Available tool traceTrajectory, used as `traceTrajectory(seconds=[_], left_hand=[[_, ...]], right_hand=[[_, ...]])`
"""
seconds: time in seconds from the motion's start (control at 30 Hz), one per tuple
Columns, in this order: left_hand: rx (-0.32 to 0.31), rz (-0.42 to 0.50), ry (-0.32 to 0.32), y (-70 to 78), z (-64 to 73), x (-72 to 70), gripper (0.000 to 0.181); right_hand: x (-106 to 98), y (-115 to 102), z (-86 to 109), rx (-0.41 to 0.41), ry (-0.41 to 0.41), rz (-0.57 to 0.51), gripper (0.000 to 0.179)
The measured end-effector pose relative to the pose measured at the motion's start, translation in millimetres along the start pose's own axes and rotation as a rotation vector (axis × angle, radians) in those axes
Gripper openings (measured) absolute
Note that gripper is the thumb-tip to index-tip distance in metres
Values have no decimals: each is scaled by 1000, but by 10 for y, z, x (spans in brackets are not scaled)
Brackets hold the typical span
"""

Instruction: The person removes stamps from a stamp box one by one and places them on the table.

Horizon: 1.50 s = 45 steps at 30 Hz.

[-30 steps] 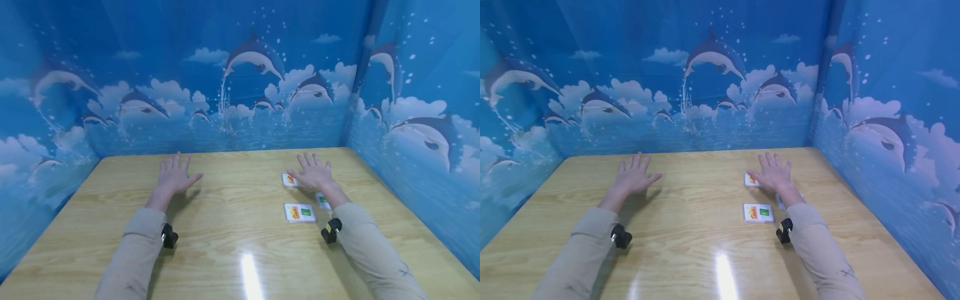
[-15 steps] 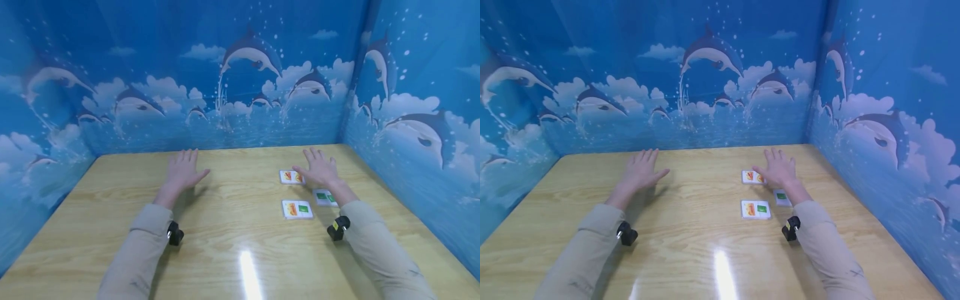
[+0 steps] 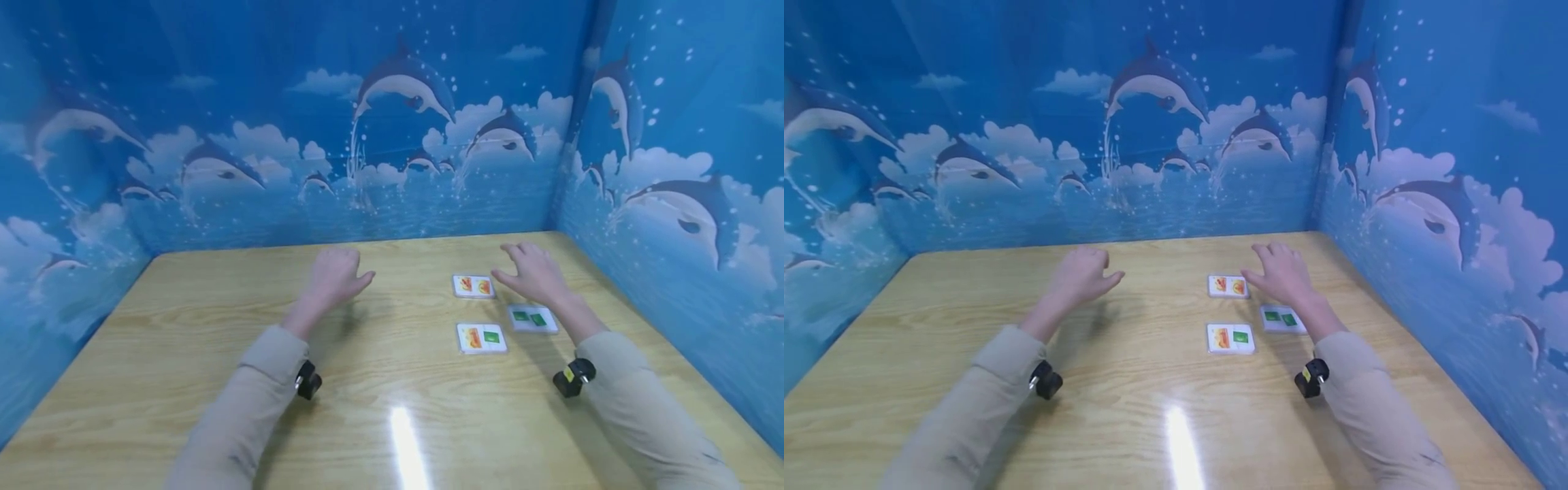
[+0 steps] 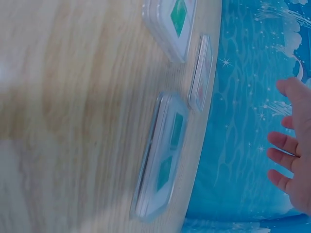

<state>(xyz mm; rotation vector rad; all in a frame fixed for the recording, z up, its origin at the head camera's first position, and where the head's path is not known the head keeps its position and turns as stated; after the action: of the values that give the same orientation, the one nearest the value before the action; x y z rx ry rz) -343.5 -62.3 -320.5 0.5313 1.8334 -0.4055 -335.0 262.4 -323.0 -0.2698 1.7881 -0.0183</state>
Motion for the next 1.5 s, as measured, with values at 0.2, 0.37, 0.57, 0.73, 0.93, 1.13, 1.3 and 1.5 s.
traceTrajectory(seconds=[0.2, 0.37, 0.57, 0.73, 0.93, 1.13, 1.3, 1.5], left_hand=[[83, -53, -4, 295, -98, 14, 39], [93, -54, -101, 524, -130, 106, 41], [129, -48, -169, 812, -132, 221, 50], [159, -13, -208, 1053, -105, 296, 57], [182, 4, -225, 1296, -74, 348, 63], [211, 9, -231, 1478, -79, 417, 72], [248, -16, -272, 1593, -88, 531, 80], [262, 1, -317, 1686, -66, 647, 80]], right_hand=[[-23, -3, 112, -67, -4, 12, 59], [8, -16, 209, -127, -23, 20, 61], [26, -55, 343, -203, -24, 29, 61], [50, -116, 440, -244, -36, 72, 70], [97, -176, 507, -284, -31, 94, 73], [129, -205, 563, -304, -45, 122, 78], [179, -297, 617, -338, -76, 153, 78], [289, -383, 688, -363, -133, 137, 80]])
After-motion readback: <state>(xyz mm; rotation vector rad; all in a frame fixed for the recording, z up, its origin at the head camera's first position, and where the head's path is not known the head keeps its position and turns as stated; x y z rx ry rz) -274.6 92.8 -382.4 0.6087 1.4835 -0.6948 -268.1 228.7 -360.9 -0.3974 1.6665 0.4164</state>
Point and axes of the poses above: each hand's wrist, its own z-axis away from the middle knuckle, its own x-axis out of the palm, y = z × x, the point moved 6 cm from there along -z, towards the middle knuckle, and after that the axes turned 8 degrees about x, right-handed, at the moved point
